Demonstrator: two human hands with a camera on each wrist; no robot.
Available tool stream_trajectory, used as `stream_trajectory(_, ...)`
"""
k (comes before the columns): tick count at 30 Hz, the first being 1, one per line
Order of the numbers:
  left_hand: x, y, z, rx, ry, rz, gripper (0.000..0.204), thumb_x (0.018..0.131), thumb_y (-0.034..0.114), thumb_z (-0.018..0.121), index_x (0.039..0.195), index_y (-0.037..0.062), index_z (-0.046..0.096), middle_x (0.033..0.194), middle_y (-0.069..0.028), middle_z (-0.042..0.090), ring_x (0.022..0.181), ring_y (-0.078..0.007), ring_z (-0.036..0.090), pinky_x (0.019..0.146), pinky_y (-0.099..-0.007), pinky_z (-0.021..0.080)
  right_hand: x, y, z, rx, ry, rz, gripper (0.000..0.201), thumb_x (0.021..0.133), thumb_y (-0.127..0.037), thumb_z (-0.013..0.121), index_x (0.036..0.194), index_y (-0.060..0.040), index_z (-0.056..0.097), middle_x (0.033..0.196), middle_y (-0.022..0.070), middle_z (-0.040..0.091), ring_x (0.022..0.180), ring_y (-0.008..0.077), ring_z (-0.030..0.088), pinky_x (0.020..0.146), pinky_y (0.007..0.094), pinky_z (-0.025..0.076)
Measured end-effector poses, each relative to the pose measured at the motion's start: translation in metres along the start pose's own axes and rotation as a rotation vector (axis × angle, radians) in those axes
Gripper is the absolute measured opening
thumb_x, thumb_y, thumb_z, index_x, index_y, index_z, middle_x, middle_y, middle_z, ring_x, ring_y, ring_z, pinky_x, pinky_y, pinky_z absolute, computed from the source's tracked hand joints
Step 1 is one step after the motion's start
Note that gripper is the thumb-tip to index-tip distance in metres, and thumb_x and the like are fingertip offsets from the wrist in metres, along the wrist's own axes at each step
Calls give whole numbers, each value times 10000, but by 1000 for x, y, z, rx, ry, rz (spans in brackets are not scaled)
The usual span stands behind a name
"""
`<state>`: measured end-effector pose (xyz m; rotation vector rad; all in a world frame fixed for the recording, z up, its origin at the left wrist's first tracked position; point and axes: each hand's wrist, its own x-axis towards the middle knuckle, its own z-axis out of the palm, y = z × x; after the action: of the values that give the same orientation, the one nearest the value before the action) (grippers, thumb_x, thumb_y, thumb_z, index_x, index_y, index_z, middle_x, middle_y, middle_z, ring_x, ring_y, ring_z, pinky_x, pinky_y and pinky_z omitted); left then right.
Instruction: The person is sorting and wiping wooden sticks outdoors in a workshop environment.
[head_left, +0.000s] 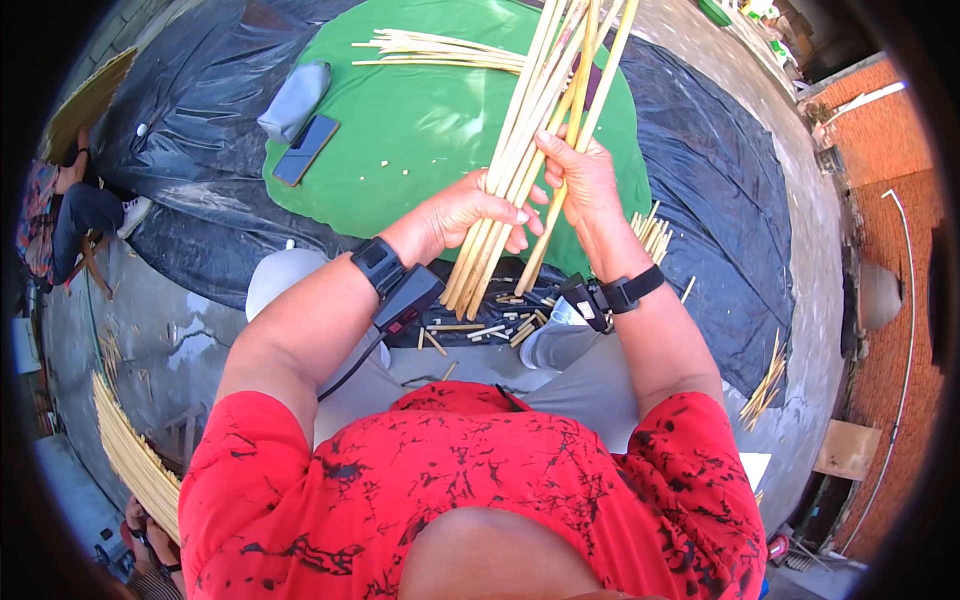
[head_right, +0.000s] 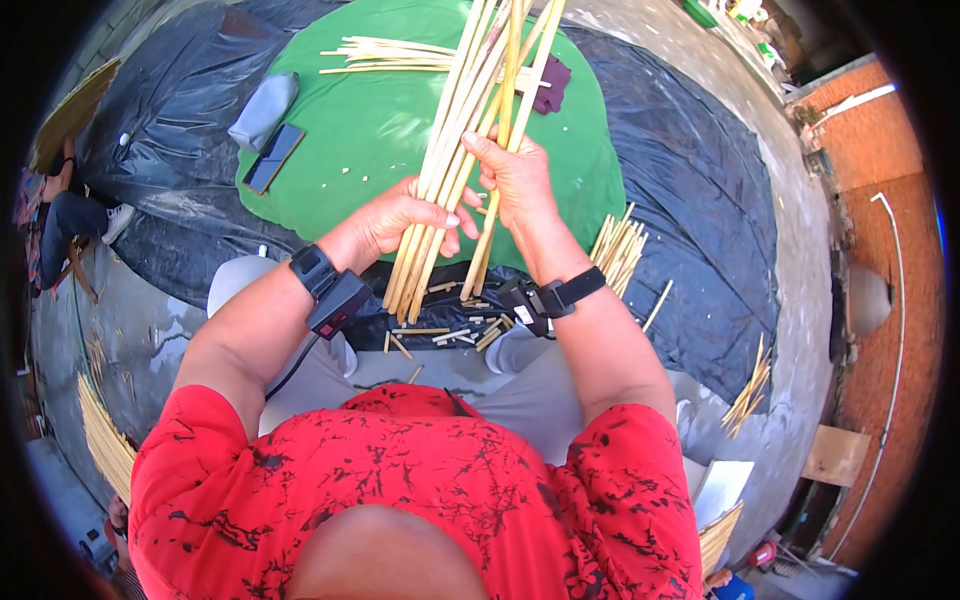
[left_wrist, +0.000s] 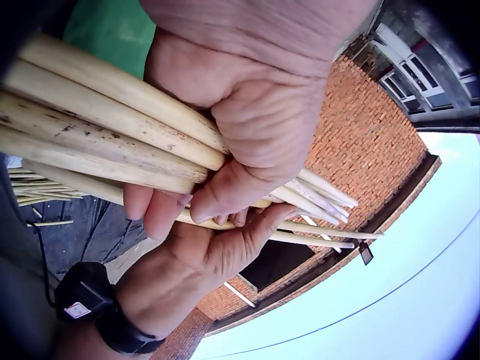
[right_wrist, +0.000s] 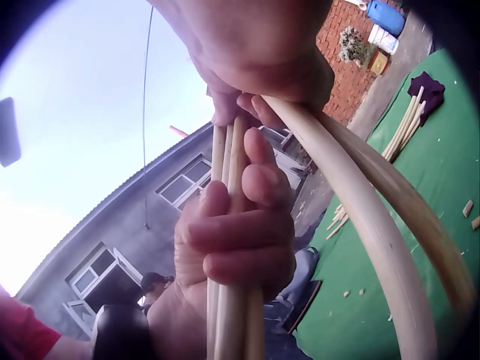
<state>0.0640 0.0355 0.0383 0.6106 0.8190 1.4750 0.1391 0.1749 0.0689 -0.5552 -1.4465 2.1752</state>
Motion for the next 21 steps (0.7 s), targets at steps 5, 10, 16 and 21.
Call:
stream_trajectory(5, -4, -2, -11, -46, 156, 95, 274, 710, 50, 620, 956, -12, 517, 817, -177, 602, 740, -256, 631, 643, -344, 533, 15, -4, -6, -26, 98, -61, 132, 755, -112, 643, 758, -30, 539, 664, 31, 543, 456, 90, 448, 394, 211, 365)
stream_trajectory(10, -17, 0, -29, -75, 227, 86, 207, 726, 50, 627, 900, 7, 522, 798, -173, 606, 667, -231, 633, 585, -299, 531, 14, -20, 2, 2, 122, -80, 112, 814, -158, 564, 798, -54, 524, 682, 46, 536, 543, 162, 544, 503, 284, 483)
stream_trajectory(16, -22, 0, -16, -23, 159, 35, 244, 718, 106, 658, 911, 24, 531, 758, -161, 606, 476, -139, 548, 449, -228, 456, 8, 11, 25, 18, 30, 47, 199, 706, -81, 698, 822, -58, 537, 630, 5, 509, 439, 75, 422, 376, 189, 339)
stream_trajectory(21, -19, 0, -10, -30, 93, 106, 301, 758, 143, 628, 992, 14, 490, 780, -160, 595, 474, -128, 524, 427, -206, 433, 5, 24, 27, 54, -21, 153, 165, 712, -97, 694, 771, -51, 546, 587, 4, 499, 446, 73, 432, 387, 181, 350)
